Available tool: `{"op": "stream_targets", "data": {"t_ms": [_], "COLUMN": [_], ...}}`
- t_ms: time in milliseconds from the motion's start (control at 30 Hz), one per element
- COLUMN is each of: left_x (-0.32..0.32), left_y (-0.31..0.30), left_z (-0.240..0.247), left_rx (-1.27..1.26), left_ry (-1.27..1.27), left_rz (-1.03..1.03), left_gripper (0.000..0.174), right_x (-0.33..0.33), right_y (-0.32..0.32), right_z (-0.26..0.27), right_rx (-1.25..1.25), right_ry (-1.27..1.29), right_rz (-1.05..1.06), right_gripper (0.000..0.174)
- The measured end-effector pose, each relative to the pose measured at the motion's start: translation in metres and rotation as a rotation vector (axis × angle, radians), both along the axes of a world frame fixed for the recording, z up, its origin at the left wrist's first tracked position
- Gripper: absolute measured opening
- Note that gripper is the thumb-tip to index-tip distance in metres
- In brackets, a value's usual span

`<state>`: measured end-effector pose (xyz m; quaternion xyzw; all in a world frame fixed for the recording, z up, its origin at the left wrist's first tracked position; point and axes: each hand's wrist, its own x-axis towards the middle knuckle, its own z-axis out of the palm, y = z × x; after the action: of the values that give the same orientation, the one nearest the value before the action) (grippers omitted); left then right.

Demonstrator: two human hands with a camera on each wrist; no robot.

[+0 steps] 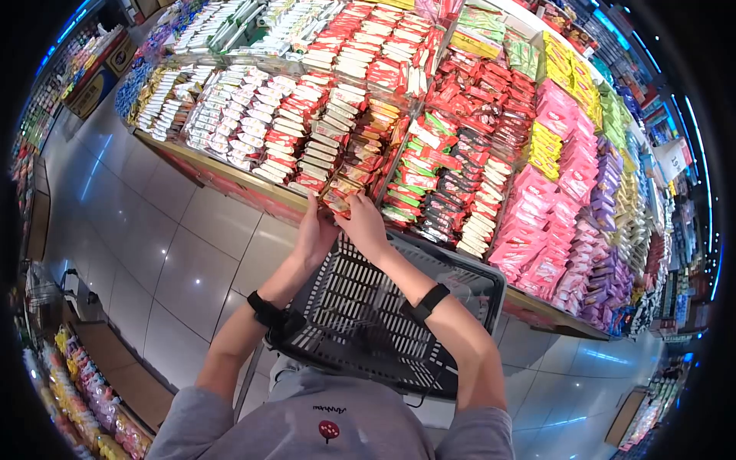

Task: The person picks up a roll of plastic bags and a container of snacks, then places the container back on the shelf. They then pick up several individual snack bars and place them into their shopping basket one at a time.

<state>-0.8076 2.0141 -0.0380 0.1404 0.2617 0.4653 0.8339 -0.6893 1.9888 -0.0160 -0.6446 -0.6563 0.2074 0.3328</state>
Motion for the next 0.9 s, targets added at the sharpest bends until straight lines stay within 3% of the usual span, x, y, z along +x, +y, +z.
{"op": "stream_targets", "data": {"t_ms": [33,233,400,467,533,633,733,767,867,900], "left_x": [0.001,-0.013,-0.014,-0.012,-0.009,-0.010,-0.006,-0.006,-0.016,-0.022], "left_y": [-0.003,-0.012,-0.011,-0.010,-0.010,-0.010,-0.007,-0.005,-0.005,-0.004], "left_z": [0.003,-0.005,-0.015,-0.008,-0.007,-0.014,-0.023,-0.025,-0.020,-0.025], "left_rx": [-0.040,0.064,0.054,0.041,-0.063,-0.099,-0.068,-0.114,-0.139,-0.121], "left_ry": [-0.017,0.270,0.257,0.330,0.347,0.297,0.359,0.376,0.392,0.416], "left_rz": [0.031,-0.062,-0.106,-0.097,-0.061,-0.098,-0.022,0.008,0.096,0.078], "left_gripper": [0.040,0.025,0.020,0.025,0.026,0.023,0.018,0.013,0.015,0.013], "right_x": [-0.001,0.010,0.020,0.023,0.024,0.009,-0.004,-0.004,0.012,0.019], "right_y": [-0.002,-0.015,-0.013,-0.007,-0.004,-0.012,-0.016,-0.015,0.001,0.009], "right_z": [-0.001,-0.007,-0.019,0.003,0.002,-0.004,-0.006,-0.005,0.001,-0.007], "right_rx": [0.049,-0.264,-0.397,-0.525,-0.313,0.072,0.126,0.115,-0.199,-0.179], "right_ry": [0.015,0.348,0.483,0.523,0.111,-0.271,-0.305,-0.277,0.322,0.312], "right_rz": [-0.014,0.007,0.049,0.017,-0.019,0.011,0.133,0.179,0.267,0.184], "right_gripper": [0.028,0.032,0.034,0.028,0.021,0.024,0.032,0.030,0.029,0.030]}}
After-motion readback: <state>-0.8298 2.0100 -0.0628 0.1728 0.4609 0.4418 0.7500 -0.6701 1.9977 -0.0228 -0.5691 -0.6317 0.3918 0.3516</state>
